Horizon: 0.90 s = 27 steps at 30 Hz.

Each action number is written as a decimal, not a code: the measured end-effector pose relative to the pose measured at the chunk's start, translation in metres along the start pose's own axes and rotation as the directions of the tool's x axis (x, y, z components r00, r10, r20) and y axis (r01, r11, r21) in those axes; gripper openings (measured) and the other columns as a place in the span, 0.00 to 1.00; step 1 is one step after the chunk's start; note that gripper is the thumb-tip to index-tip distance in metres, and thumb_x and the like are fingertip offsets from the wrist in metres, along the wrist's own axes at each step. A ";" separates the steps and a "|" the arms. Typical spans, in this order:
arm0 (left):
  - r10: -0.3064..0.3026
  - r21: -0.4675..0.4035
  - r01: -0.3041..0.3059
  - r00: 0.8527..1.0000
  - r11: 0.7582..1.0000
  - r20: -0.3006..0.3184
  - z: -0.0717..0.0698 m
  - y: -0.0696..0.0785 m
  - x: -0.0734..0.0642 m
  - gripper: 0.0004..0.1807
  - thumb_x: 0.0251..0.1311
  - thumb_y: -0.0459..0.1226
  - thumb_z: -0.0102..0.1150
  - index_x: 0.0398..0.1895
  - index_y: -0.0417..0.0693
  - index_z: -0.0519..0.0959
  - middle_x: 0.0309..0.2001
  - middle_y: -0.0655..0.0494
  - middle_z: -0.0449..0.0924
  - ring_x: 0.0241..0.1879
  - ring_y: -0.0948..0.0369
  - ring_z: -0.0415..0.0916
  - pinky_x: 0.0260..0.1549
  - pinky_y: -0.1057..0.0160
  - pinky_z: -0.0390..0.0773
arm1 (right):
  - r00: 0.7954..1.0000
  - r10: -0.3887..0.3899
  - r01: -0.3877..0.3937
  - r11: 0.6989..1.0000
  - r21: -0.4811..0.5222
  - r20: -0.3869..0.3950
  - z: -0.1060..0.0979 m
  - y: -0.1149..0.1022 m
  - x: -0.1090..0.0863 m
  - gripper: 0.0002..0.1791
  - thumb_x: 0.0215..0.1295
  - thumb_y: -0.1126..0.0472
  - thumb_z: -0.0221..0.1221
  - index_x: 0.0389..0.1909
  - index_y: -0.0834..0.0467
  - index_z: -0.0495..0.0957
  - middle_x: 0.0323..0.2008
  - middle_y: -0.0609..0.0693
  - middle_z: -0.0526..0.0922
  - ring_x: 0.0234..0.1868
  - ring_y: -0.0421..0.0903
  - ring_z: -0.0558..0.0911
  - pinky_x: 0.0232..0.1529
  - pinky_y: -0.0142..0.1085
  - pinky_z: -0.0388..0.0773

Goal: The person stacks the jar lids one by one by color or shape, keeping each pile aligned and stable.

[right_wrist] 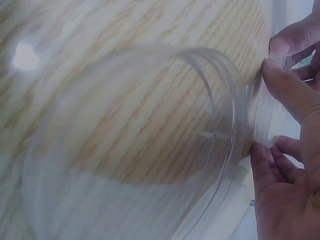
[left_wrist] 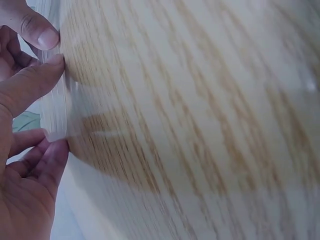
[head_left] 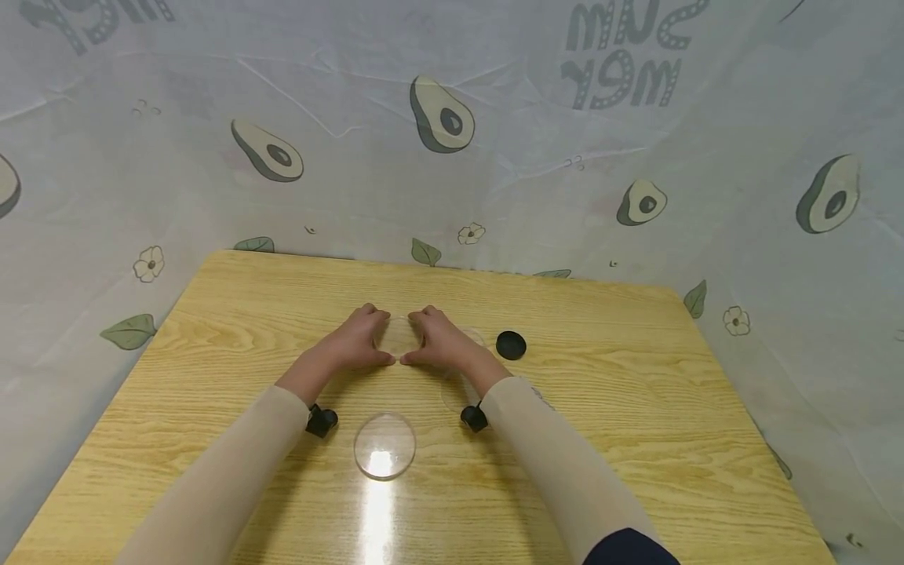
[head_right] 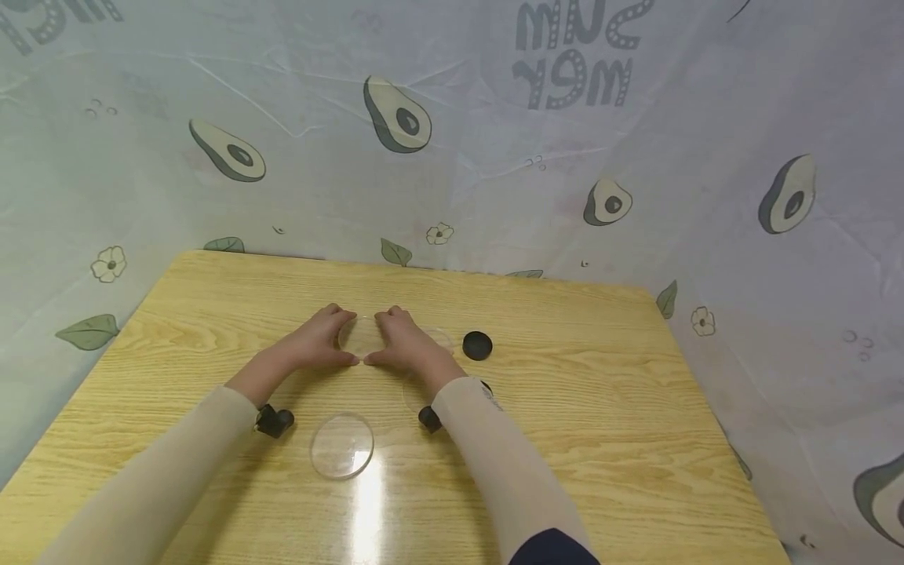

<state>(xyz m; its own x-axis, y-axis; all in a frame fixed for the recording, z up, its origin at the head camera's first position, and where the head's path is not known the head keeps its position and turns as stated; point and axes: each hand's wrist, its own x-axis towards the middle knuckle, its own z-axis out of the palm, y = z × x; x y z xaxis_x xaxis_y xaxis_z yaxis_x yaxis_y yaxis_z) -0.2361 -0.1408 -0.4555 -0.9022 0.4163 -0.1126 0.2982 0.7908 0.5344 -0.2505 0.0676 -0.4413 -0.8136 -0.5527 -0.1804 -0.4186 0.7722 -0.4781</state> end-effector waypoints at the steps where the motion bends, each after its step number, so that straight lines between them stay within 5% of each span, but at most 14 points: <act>1: 0.001 -0.003 -0.001 1.000 1.000 -0.004 0.000 0.000 0.000 0.46 0.61 0.43 0.76 0.75 0.28 0.65 0.68 0.30 0.67 0.70 0.37 0.67 0.70 0.40 0.71 | 1.000 -0.001 0.001 1.000 0.002 -0.004 0.000 0.000 0.000 0.46 0.66 0.50 0.72 0.77 0.65 0.64 0.66 0.62 0.72 0.63 0.54 0.75 0.68 0.46 0.75; 16: 0.033 -0.031 -0.034 0.999 0.999 -0.018 0.000 0.000 -0.016 0.46 0.58 0.42 0.78 0.73 0.28 0.67 0.63 0.34 0.72 0.62 0.43 0.74 0.65 0.44 0.76 | 0.999 -0.045 0.045 0.999 0.012 0.018 0.002 0.003 -0.007 0.47 0.63 0.48 0.73 0.77 0.64 0.64 0.65 0.61 0.72 0.64 0.53 0.75 0.69 0.46 0.76; 27: 0.095 0.003 -0.095 0.995 0.996 -0.044 -0.005 0.017 -0.041 0.45 0.54 0.43 0.81 0.70 0.28 0.71 0.59 0.38 0.75 0.55 0.49 0.77 0.58 0.48 0.82 | 0.999 -0.052 0.052 0.999 0.015 -0.005 0.000 -0.009 -0.034 0.47 0.62 0.48 0.75 0.75 0.65 0.67 0.63 0.61 0.74 0.60 0.54 0.77 0.63 0.47 0.79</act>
<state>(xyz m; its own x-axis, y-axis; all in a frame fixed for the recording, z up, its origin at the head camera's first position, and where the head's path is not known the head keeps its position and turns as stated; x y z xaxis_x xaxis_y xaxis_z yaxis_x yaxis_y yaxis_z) -0.1960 -0.1464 -0.4378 -0.8828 0.4691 -0.0244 0.3833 0.7495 0.5398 -0.2189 0.0796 -0.4305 -0.7930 -0.5902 -0.1512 -0.4540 0.7379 -0.4993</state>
